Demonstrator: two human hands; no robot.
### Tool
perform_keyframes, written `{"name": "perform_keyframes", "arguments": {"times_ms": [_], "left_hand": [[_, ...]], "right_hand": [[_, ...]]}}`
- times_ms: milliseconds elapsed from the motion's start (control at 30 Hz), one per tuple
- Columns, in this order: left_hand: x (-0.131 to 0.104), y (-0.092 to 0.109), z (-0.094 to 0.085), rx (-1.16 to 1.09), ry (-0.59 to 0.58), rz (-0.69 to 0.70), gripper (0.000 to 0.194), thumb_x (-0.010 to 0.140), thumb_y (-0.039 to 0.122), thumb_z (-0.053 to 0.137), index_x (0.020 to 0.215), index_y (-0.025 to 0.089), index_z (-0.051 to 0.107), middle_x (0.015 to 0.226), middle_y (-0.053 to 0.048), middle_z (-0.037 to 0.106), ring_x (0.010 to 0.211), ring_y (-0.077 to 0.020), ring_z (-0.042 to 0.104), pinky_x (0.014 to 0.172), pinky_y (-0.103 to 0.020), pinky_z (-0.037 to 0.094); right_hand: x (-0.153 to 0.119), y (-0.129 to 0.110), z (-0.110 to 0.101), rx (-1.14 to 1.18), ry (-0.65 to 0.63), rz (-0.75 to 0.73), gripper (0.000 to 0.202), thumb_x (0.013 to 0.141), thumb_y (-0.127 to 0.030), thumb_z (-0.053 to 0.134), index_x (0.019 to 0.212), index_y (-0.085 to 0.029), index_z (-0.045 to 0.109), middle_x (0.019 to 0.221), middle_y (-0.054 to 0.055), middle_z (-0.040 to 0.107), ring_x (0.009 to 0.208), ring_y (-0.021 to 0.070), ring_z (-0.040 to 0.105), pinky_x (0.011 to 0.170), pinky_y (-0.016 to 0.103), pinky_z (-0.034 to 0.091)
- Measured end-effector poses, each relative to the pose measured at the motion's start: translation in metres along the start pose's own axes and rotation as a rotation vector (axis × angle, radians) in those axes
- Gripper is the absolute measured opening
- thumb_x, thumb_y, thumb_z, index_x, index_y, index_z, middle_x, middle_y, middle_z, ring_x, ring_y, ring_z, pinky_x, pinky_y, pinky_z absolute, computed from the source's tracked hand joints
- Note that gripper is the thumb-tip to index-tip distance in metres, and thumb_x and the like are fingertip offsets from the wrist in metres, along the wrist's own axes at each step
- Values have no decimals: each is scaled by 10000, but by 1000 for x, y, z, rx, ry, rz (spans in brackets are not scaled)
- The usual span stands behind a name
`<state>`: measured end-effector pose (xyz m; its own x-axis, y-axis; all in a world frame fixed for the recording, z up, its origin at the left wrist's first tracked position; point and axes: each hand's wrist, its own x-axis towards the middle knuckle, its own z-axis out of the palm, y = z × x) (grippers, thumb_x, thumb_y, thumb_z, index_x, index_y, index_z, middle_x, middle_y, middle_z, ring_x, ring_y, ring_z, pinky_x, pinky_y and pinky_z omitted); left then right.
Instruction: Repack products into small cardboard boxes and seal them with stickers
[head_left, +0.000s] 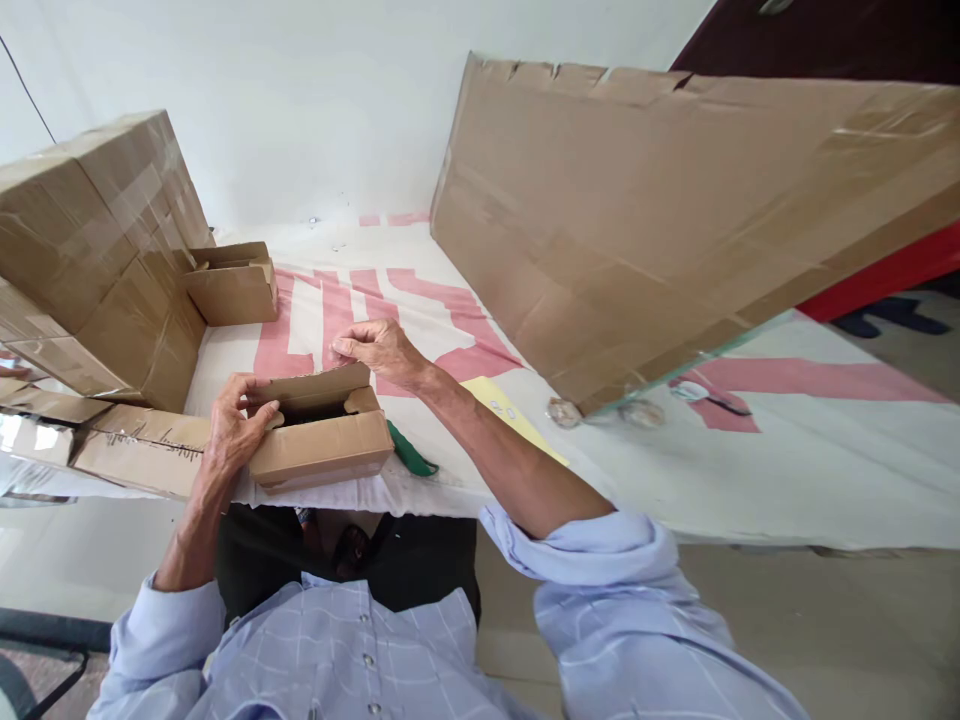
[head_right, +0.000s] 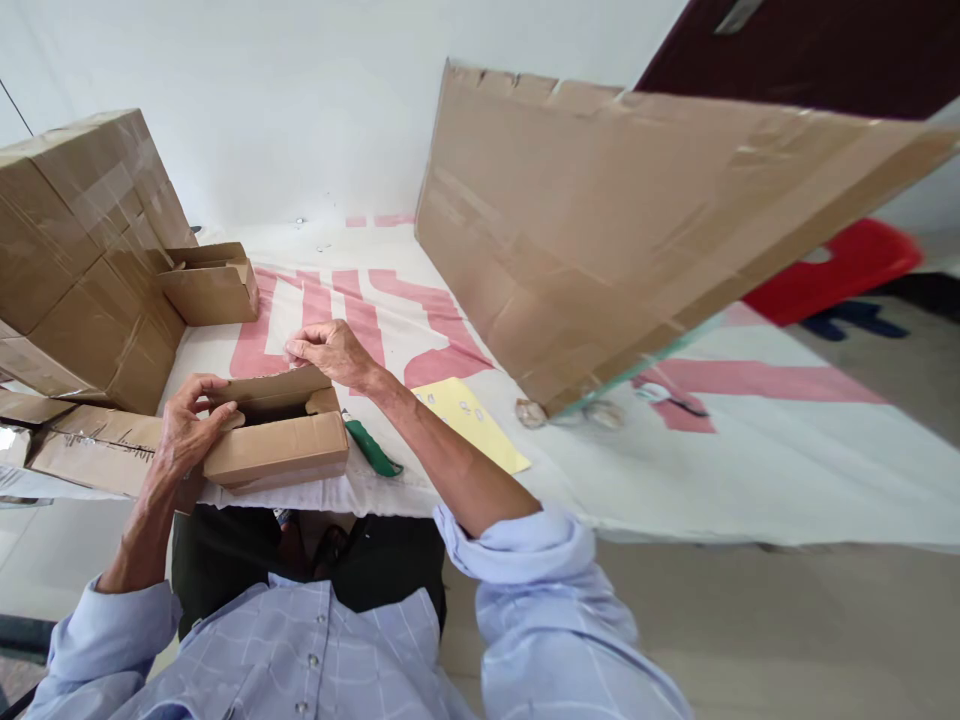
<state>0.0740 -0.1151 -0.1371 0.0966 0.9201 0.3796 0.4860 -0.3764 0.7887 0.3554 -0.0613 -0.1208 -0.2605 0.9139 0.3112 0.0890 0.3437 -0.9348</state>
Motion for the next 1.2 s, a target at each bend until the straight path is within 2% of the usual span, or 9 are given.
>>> {"name": "perform_keyframes", "arguments": {"times_ms": [133, 233, 333, 433, 533, 633, 867, 1033, 1200], "left_hand": [[1, 0, 0, -5, 8, -7, 264, 803, 381, 758, 1025, 240, 727, 1067, -38, 740, 970, -251, 735, 907, -461, 661], [0, -1, 0, 2, 14, -2, 283, 808, 375, 749, 1059, 245, 730, 1088, -39, 757, 988, -254, 737, 908, -456, 656], [-6, 0, 0, 40, 45, 43, 257, 825, 341, 732, 1065, 247, 733, 1052, -36, 766, 976, -249, 732, 929, -456, 637], [-14, -1, 1, 87, 70, 155, 82, 905, 306, 679, 895, 242, 729, 951, -38, 755, 910, -228, 723, 911, -423, 614], [-23, -2, 2, 97, 91, 248, 178, 958, 272, 657, 795, 239, 721, 900, -40, 743, 851, -206, 717, 873, -389, 598], [-28, -4, 3, 100, 94, 270, 203, 964, 258, 668, 768, 240, 718, 886, -41, 741, 831, -200, 711, 827, -370, 588], [-30, -14, 7, 72, 104, 347, 174, 933, 156, 680, 782, 225, 733, 933, -30, 739, 870, -168, 717, 809, -310, 566], [-30, -15, 7, 55, 84, 365, 187, 936, 113, 668, 797, 221, 734, 928, -27, 746, 875, -162, 727, 842, -308, 570], [-26, -8, 3, 38, 77, 238, 102, 920, 188, 678, 841, 218, 736, 923, -32, 771, 881, -184, 731, 882, -337, 590]], "right_hand": [[-2, 5, 1, -257, -121, -72, 206, 778, -253, 818, 967, -176, 841, 938, 51, 810, 816, 178, 705, 750, 299, 554], [-4, 8, 10, -433, -154, -187, 134, 819, -162, 784, 926, -203, 854, 962, 62, 826, 853, 201, 736, 805, 322, 549], [-11, 12, 19, -456, -142, -277, 121, 924, -221, 746, 858, -233, 847, 907, 59, 828, 841, 218, 751, 822, 340, 551], [-26, 17, 21, -427, -121, -315, 102, 942, -276, 766, 889, -230, 841, 898, 63, 817, 829, 226, 751, 795, 344, 564], [-45, 24, 16, -426, -91, -327, 95, 928, -279, 802, 980, -208, 837, 980, 87, 815, 880, 235, 758, 815, 354, 582], [-59, 30, 9, -477, -45, -320, 113, 929, -270, 813, 1022, -207, 827, 1033, 98, 811, 930, 244, 757, 854, 371, 591], [-62, 33, 15, -652, -59, -419, 44, 974, -250, 798, 996, -222, 823, 1025, 98, 810, 961, 248, 743, 887, 381, 601], [-61, 26, 30, -483, -60, -434, 210, 1028, -289, 735, 840, -233, 809, 910, 73, 797, 875, 223, 743, 845, 369, 604], [-63, 11, 28, -127, 123, -138, 317, 989, -448, 737, 784, -211, 779, 782, 36, 766, 721, 185, 703, 721, 325, 592]]}}
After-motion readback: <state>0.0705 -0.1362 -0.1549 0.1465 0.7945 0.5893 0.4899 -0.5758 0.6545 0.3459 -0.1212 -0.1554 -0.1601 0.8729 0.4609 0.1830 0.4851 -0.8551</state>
